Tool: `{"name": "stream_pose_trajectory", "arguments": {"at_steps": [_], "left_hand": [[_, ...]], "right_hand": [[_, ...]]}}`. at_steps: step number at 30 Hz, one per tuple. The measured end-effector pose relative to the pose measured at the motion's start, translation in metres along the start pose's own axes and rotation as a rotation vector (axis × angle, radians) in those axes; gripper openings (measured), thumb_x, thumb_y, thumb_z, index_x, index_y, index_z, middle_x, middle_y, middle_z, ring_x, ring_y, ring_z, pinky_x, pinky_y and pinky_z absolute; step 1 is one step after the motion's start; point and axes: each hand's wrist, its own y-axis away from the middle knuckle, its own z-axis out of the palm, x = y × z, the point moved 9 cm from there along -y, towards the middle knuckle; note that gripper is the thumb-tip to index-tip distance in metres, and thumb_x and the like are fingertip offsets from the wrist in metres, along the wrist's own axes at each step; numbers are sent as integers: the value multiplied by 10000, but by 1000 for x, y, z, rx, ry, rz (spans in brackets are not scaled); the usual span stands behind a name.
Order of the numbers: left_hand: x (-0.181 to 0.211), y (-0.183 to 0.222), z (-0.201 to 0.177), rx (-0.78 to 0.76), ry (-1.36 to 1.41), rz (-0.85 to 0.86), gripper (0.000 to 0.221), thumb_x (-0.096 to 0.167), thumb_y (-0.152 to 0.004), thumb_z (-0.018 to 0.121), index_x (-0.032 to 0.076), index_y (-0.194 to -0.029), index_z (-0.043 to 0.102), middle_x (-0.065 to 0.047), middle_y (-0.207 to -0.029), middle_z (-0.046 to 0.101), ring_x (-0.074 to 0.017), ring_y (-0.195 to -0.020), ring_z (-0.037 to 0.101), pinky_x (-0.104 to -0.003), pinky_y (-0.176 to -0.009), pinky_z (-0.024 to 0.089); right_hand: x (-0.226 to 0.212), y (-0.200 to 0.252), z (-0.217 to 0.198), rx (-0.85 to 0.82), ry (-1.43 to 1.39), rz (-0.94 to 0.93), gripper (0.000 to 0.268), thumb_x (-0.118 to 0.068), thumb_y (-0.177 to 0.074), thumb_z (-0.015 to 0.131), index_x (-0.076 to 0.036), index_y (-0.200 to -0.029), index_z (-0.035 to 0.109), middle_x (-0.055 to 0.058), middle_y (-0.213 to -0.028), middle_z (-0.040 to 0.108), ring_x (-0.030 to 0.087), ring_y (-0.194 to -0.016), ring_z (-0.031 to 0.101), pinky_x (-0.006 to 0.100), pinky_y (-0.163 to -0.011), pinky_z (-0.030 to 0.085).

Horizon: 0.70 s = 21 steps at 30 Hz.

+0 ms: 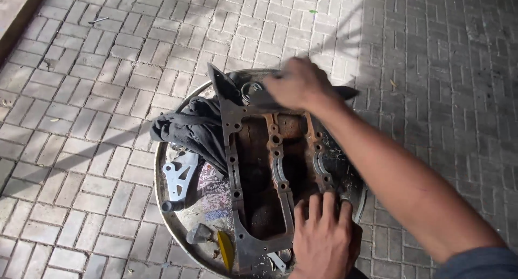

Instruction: Cleaning rust and debris from a metal engine component using a wire brush and a scraper.

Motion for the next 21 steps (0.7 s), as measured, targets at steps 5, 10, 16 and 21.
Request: {"name": "stream_pose_trajectory", "arguments": {"at_steps": [5, 10, 16, 21], "left_hand": [[-3, -1, -5, 48, -13, -6, 348, 307, -760, 694, 106, -1040, 647, -143, -1065, 563, -353, -903, 505, -517, -831, 419], [-2, 0, -3, -19, 30, 13, 324, 218, -817, 676, 68, -1104, 654, -186, -1124, 555, -371, -938, 514, -561, -867, 424], [0, 1, -7, 117, 18, 26, 199, 160, -901, 571, 84, -1059, 665, -167, -1057, 584, -346, -883, 519, -513, -850, 423], [0, -2, -12, 110, 16, 73, 286, 214, -872, 615, 83, -1115, 687, -166, -1124, 590, -355, -930, 525, -516, -847, 424]], "right_hand": [[-36, -1, 40, -114, -18, -137, 480, -217, -1026, 580, -163, -576, 420, -77, -438, 262, 78, -315, 313, 247, -280, 247], [42, 5, -27, 35, 85, 72, 519, -249, -1055, 597, -161, -579, 409, -63, -447, 264, 130, -319, 333, 296, -322, 313], [-48, 6, 43, -133, -68, -52, 446, -197, -1064, 561, -161, -637, 437, -60, -461, 294, 86, -312, 303, 266, -265, 237], [-11, 20, 0, -100, -67, 62, 413, -315, -1100, 543, -166, -719, 485, -50, -548, 332, 100, -408, 340, 279, -371, 317]]}}
